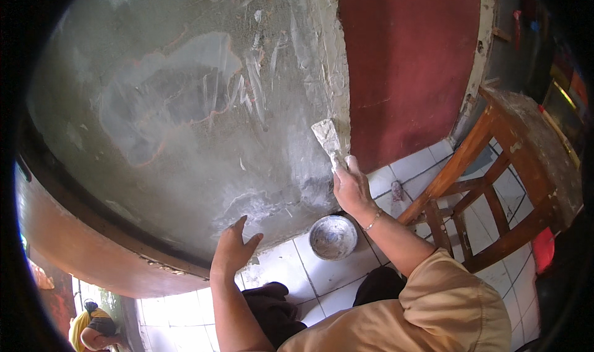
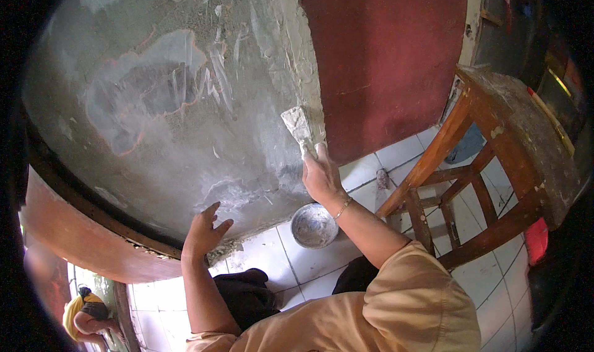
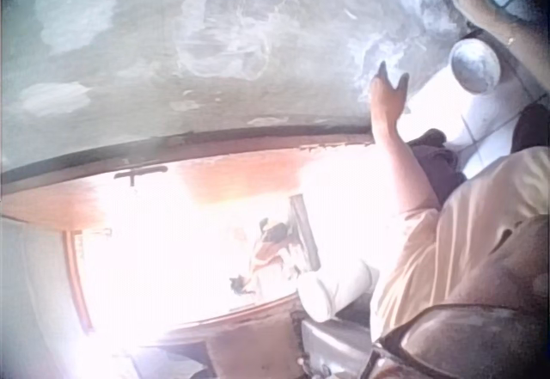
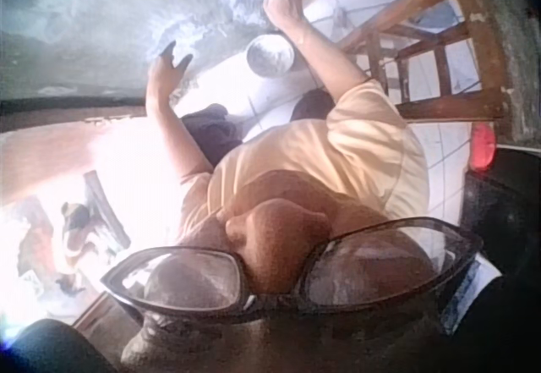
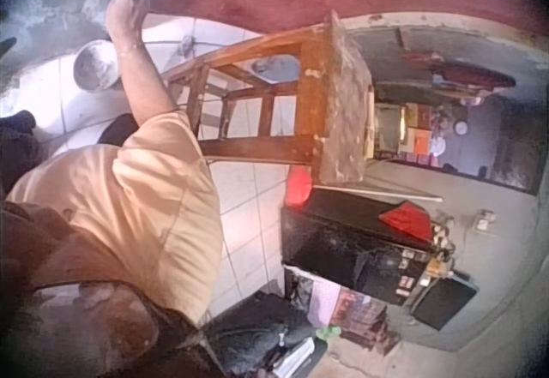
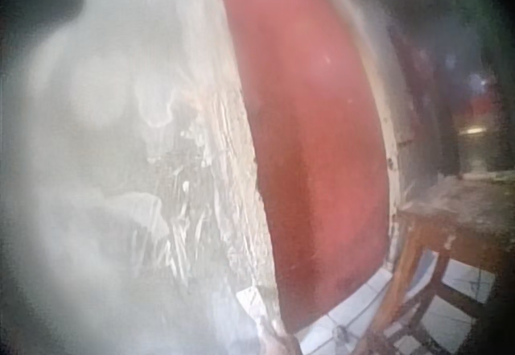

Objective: The person applies plaster to a section of a wall using a putty knife and smooths it out by hand and with the tool.

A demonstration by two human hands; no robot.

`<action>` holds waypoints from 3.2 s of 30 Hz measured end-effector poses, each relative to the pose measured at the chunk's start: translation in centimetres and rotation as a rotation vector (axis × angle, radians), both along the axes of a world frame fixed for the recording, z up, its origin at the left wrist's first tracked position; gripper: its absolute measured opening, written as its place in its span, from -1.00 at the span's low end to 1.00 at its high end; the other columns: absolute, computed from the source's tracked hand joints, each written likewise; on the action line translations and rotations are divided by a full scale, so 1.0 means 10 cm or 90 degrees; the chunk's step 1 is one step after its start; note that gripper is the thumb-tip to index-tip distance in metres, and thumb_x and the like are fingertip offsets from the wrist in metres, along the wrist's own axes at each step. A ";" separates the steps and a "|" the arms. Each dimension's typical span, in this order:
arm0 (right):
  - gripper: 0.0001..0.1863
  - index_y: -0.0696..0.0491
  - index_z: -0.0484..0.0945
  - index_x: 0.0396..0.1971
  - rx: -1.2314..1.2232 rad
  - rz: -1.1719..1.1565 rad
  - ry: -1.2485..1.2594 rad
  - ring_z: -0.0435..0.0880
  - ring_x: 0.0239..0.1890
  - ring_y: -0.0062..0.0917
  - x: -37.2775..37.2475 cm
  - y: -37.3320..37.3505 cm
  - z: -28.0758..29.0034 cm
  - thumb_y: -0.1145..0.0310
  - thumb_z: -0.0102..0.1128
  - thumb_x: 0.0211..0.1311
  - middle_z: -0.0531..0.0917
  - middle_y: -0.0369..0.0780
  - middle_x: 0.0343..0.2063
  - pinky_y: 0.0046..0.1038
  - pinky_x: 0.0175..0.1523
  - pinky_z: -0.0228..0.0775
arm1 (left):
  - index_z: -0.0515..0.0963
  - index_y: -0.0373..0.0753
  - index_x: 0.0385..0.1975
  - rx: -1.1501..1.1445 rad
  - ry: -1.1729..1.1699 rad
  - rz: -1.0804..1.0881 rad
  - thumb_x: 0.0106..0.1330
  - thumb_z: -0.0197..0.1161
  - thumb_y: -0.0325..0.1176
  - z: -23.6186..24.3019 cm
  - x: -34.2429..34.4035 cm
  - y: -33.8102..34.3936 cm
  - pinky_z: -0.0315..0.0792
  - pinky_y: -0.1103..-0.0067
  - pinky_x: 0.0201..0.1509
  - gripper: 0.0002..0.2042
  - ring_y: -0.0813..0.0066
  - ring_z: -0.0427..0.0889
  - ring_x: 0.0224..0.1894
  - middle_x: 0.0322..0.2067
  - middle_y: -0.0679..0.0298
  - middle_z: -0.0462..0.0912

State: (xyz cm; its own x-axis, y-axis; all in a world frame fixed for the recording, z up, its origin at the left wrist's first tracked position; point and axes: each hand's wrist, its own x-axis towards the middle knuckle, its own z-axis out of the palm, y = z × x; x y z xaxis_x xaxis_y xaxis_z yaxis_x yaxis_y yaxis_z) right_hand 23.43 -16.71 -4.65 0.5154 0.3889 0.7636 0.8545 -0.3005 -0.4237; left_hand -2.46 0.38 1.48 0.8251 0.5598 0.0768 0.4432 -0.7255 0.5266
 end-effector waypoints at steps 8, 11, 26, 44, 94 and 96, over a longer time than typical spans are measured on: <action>-0.62 0.16 0.51 -0.05 0.123 0.026 -0.078 0.54 -0.34 -0.05 0.25 0.26 -0.09 0.59 0.13 0.05 0.44 0.03 -0.28 -0.17 -0.33 0.44 | 0.37 -0.52 0.09 -0.013 0.030 0.005 0.13 0.32 -0.25 0.10 0.06 -0.08 0.33 0.33 0.20 -0.41 -0.08 0.45 0.12 0.01 -0.26 0.47; -0.61 0.16 0.49 -0.01 0.087 0.007 -0.028 0.54 -0.34 -0.03 0.17 0.37 0.64 0.57 0.11 0.08 0.44 0.06 -0.25 -0.19 -0.33 0.46 | 0.36 -0.53 0.09 -0.017 0.018 0.008 0.12 0.32 -0.25 0.01 0.03 -0.02 0.33 0.32 0.20 -0.40 -0.08 0.45 0.12 0.01 -0.26 0.47; -0.51 0.13 0.42 0.09 0.132 0.090 -0.085 0.54 -0.25 -0.07 0.10 -0.18 1.05 0.61 0.07 0.07 0.48 0.00 -0.24 -0.21 -0.22 0.45 | 0.36 -0.52 0.10 -0.013 0.005 0.008 0.13 0.32 -0.26 0.03 0.04 -0.03 0.34 0.32 0.19 -0.40 -0.07 0.45 0.12 0.00 -0.24 0.48; -0.64 0.15 0.48 -0.06 0.083 -0.002 -0.019 0.53 -0.32 -0.02 0.37 0.11 -0.87 0.58 0.10 0.06 0.44 0.03 -0.21 -0.17 -0.29 0.46 | 0.31 -0.48 0.16 0.027 0.039 -0.016 0.15 0.35 -0.31 0.01 0.02 0.01 0.50 0.31 -0.03 -0.39 -0.08 0.51 0.07 -0.04 -0.28 0.50; -0.84 0.27 0.53 -0.25 0.152 0.034 0.027 0.50 -0.38 -0.20 0.42 -0.22 -0.50 0.64 0.10 0.13 0.48 -0.06 -0.37 -0.32 -0.29 0.35 | 0.35 -0.50 0.11 0.015 0.066 -0.008 0.13 0.33 -0.29 0.00 0.12 -0.08 0.36 0.35 0.11 -0.42 -0.05 0.48 0.10 -0.04 -0.24 0.50; -0.87 0.28 0.53 -0.29 0.161 0.038 0.012 0.51 -0.37 -0.20 0.47 -0.13 -0.49 0.64 0.09 0.14 0.48 -0.05 -0.35 -0.32 -0.29 0.35 | 0.34 -0.45 0.14 0.062 0.052 -0.025 0.12 0.36 -0.30 -0.05 0.10 -0.04 0.49 0.37 -0.14 -0.40 -0.02 0.59 0.00 -0.20 -0.28 0.57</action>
State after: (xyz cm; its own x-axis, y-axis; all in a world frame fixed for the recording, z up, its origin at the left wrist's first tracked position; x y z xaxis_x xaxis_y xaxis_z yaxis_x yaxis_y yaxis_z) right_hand 28.11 -18.03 -9.58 0.5117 0.2179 0.8311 0.8592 -0.1322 -0.4943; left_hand -1.43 -0.07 0.97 0.8516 0.5206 0.0616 0.4521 -0.7888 0.4163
